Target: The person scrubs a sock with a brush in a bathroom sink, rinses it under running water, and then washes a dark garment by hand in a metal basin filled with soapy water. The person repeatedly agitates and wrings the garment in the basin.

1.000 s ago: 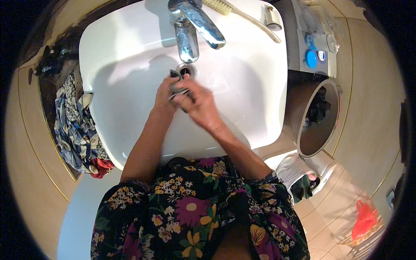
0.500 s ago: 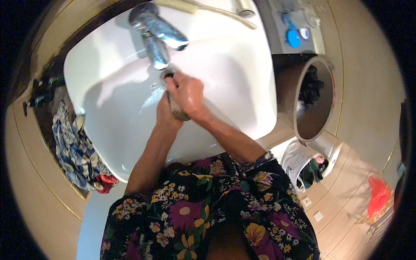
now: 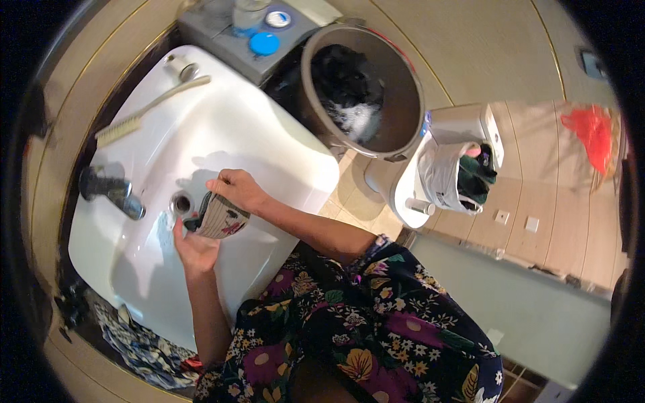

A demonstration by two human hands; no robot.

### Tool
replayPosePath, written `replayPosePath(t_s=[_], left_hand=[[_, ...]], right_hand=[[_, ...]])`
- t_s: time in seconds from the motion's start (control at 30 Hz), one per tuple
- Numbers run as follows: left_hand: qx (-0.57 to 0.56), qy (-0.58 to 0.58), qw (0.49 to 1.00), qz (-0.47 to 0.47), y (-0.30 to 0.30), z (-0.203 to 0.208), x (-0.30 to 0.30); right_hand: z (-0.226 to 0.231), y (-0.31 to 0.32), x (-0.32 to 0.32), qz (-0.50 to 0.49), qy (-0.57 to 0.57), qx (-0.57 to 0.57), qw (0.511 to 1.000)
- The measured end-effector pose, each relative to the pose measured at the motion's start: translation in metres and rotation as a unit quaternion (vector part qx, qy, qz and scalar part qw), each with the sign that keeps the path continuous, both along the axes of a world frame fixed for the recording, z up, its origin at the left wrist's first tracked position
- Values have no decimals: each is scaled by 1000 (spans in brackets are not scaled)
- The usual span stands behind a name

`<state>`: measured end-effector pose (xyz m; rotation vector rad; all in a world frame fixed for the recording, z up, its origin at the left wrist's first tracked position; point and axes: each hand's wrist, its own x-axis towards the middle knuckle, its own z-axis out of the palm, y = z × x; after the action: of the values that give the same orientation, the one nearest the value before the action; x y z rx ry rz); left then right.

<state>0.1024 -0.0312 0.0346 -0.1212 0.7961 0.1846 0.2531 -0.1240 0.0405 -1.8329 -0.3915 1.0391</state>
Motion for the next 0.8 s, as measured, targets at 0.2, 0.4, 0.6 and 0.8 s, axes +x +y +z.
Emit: replayPosePath(t_s=[0.2, 0.4, 0.6, 0.8], left_hand=[[252, -63, 960, -102, -8, 51, 22], [558, -12, 810, -181, -18, 135, 109], [759, 12, 586, -283, -57, 169, 218], [924, 50, 212, -314, -83, 149, 250]], right_hand=[[100, -55, 44, 50, 49, 140, 988], [174, -103, 126, -8, -58, 151, 987], [149, -159, 217, -1, -125, 141, 982], [92, -164, 220, 295, -268, -87, 913]])
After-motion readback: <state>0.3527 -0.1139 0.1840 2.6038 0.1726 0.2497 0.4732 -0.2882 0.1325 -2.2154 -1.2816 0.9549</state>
